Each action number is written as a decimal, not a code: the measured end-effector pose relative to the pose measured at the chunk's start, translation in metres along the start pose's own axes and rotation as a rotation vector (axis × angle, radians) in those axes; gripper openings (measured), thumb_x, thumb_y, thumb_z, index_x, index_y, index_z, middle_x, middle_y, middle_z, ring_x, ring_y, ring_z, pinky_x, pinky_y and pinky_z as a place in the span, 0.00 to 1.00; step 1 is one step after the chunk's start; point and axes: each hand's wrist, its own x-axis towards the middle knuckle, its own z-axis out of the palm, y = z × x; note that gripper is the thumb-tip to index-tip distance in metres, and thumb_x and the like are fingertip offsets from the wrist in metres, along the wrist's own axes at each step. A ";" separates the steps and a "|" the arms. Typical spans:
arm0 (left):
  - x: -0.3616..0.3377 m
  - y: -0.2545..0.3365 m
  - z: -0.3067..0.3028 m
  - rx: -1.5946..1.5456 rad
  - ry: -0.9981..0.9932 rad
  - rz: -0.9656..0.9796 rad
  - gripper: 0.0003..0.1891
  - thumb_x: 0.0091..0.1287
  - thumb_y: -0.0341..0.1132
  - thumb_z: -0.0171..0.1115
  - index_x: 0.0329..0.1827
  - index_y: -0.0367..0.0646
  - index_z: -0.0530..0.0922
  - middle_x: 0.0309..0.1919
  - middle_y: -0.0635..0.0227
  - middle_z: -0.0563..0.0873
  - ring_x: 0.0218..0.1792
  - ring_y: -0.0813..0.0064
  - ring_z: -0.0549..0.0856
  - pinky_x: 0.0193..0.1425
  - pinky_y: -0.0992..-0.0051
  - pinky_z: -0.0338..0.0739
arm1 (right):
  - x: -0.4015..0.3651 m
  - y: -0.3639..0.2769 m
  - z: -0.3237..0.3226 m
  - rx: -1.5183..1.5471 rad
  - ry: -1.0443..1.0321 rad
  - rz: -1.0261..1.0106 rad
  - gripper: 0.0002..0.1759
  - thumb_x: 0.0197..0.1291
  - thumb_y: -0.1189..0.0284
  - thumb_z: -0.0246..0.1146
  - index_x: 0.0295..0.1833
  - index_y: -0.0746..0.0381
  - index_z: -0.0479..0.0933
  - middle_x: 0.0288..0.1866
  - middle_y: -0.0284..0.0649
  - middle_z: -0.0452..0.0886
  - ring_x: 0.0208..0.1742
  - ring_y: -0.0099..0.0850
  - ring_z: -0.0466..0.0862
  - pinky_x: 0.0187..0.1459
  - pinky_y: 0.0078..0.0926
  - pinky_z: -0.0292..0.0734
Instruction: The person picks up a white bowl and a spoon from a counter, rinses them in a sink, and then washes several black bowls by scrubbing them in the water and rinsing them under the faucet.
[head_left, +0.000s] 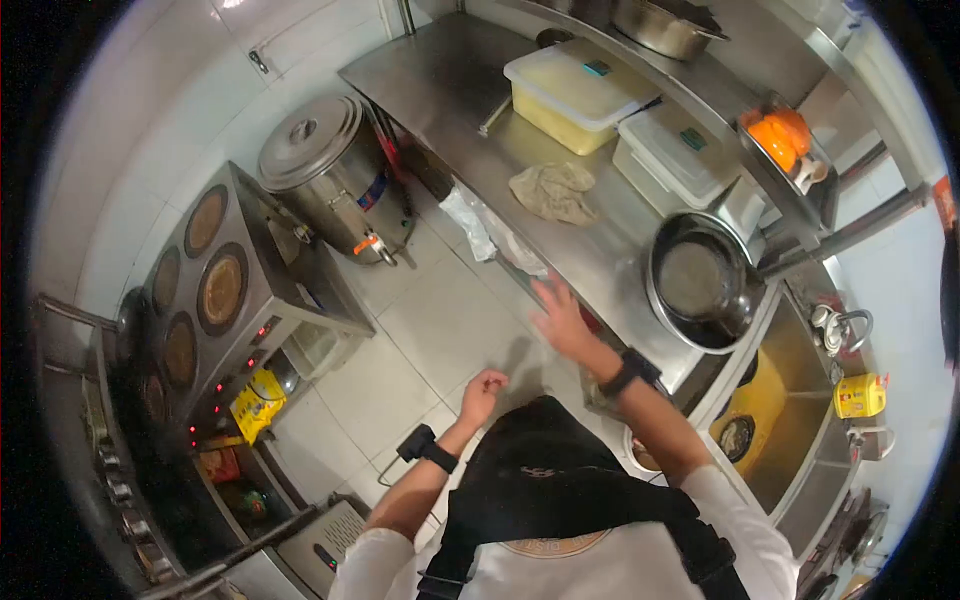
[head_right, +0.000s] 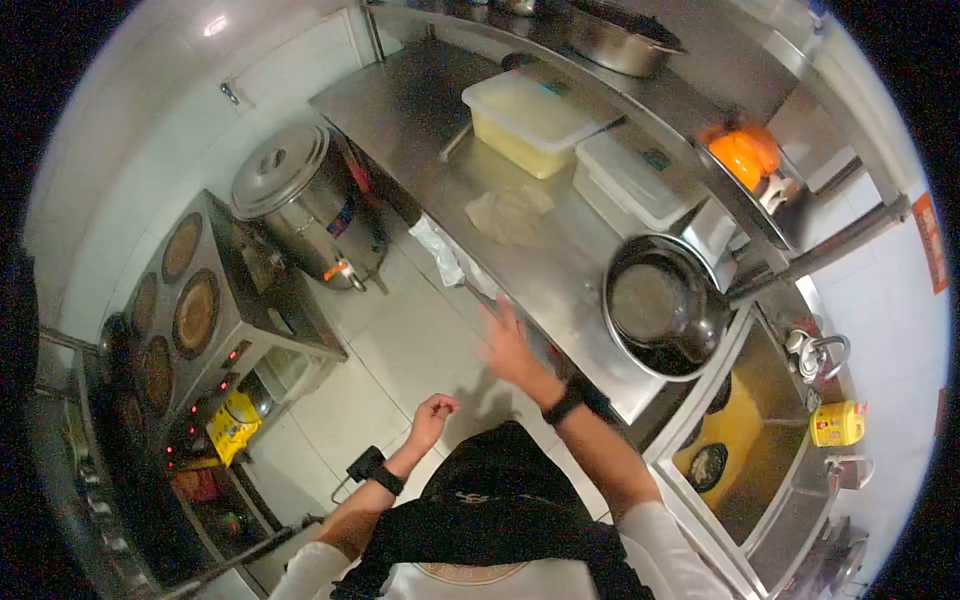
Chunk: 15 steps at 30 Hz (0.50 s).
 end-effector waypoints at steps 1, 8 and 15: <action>0.007 0.014 -0.004 -0.039 -0.009 -0.008 0.10 0.58 0.21 0.45 0.37 0.39 0.76 0.31 0.68 0.81 0.36 0.78 0.78 0.45 0.78 0.71 | 0.036 0.002 0.004 0.008 0.010 0.001 0.30 0.54 0.63 0.57 0.62 0.57 0.58 0.66 0.52 0.49 0.66 0.52 0.52 0.61 0.47 0.54; 0.085 0.117 -0.046 -0.218 -0.172 0.068 0.11 0.61 0.23 0.44 0.43 0.36 0.74 0.38 0.66 0.81 0.41 0.78 0.77 0.51 0.79 0.68 | 0.200 0.048 0.007 -0.229 0.166 0.548 0.29 0.52 0.60 0.58 0.59 0.53 0.61 0.64 0.49 0.51 0.61 0.55 0.55 0.56 0.56 0.56; 0.206 0.226 -0.094 -0.112 -0.329 0.119 0.12 0.62 0.26 0.44 0.45 0.40 0.74 0.40 0.68 0.81 0.42 0.81 0.76 0.46 0.83 0.65 | 0.236 0.116 0.007 -0.171 0.150 0.499 0.20 0.51 0.65 0.57 0.52 0.52 0.70 0.53 0.49 0.64 0.56 0.51 0.62 0.55 0.46 0.61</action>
